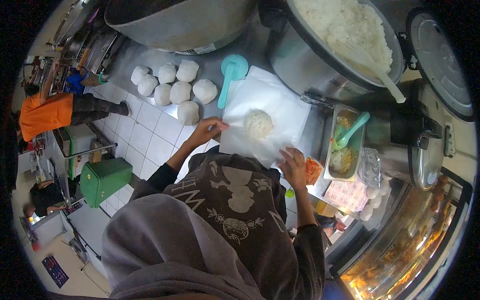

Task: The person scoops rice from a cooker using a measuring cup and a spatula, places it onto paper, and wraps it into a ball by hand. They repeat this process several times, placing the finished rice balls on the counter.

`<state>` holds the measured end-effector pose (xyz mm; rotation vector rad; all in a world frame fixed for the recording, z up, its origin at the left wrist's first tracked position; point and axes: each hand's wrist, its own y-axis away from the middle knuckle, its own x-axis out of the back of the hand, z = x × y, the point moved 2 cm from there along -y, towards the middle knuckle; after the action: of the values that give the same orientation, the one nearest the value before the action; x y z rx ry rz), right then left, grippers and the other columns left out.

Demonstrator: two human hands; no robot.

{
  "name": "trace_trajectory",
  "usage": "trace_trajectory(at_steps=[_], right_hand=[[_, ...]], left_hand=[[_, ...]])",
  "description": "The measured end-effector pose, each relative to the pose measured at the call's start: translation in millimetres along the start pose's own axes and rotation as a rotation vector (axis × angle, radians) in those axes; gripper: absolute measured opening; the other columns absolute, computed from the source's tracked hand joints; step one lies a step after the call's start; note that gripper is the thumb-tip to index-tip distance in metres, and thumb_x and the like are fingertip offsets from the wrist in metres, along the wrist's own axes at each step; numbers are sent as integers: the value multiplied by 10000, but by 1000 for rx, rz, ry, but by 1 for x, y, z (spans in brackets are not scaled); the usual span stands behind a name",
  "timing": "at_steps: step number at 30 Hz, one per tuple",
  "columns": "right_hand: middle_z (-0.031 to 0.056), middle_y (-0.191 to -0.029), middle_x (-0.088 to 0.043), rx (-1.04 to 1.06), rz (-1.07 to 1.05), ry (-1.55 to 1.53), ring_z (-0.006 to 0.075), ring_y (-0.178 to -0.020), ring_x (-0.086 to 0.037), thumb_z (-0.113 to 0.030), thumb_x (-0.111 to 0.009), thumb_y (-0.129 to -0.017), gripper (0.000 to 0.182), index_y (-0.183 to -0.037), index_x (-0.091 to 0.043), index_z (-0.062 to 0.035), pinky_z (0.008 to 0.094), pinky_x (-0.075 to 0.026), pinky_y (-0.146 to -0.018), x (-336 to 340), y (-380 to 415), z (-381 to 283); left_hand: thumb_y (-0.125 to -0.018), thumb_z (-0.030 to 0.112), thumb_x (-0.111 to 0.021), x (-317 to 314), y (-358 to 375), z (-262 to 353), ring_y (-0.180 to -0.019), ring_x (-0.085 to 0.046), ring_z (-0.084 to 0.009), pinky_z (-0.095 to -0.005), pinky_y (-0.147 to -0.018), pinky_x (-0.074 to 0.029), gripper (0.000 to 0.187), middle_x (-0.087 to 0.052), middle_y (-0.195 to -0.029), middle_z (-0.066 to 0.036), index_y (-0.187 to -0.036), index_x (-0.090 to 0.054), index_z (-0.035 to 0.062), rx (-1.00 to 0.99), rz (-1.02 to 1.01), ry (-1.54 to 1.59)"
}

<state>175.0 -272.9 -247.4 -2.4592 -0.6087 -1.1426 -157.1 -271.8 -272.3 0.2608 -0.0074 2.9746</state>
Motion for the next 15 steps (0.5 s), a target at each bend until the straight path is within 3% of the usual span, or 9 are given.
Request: trace_trajectory(at_steps=[1, 4, 8, 15], right_hand=[[129, -1082, -533, -1, -6, -1, 312, -1032, -471, -142, -715, -611, 460, -1050, -586, -91, 374, -386, -880, -5, -5, -12], [179, -1131, -496, -56, -91, -180, 350, -1057, -453, -213, -756, -597, 718, -1213, -429, -41, 400, -368, -908, -27, -14, -20], [174, -1135, -495, -106, -41, -181, 335, -1055, -458, -189, -751, -626, 703, -1228, -410, -63, 396, -377, -909, -44, -13, -11], [154, -1136, -500, -76, -28, -108, 333, -1040, -463, -212, -755, -628, 724, -1222, -387, -25, 404, -383, -889, -49, -16, -17]], left_hand=[[-790, 17, -573, -2, -4, 2, -808, -577, -161, -268, -716, -430, 80, -616, -840, -79, -852, -622, 31, 5, 2, 3], [-823, 122, -566, -7, -26, 4, -692, -539, -158, -253, -616, -402, 110, -596, -799, -75, -840, -625, 30, -78, 79, -131], [-850, 103, -528, -17, -50, 1, -734, -536, -155, -258, -669, -405, 120, -586, -806, -80, -850, -609, 14, -58, 165, -100], [-842, 76, -525, -31, -57, -19, -656, -558, -147, -240, -599, -414, 91, -605, -763, -88, -857, -591, 16, -112, 293, -106]])
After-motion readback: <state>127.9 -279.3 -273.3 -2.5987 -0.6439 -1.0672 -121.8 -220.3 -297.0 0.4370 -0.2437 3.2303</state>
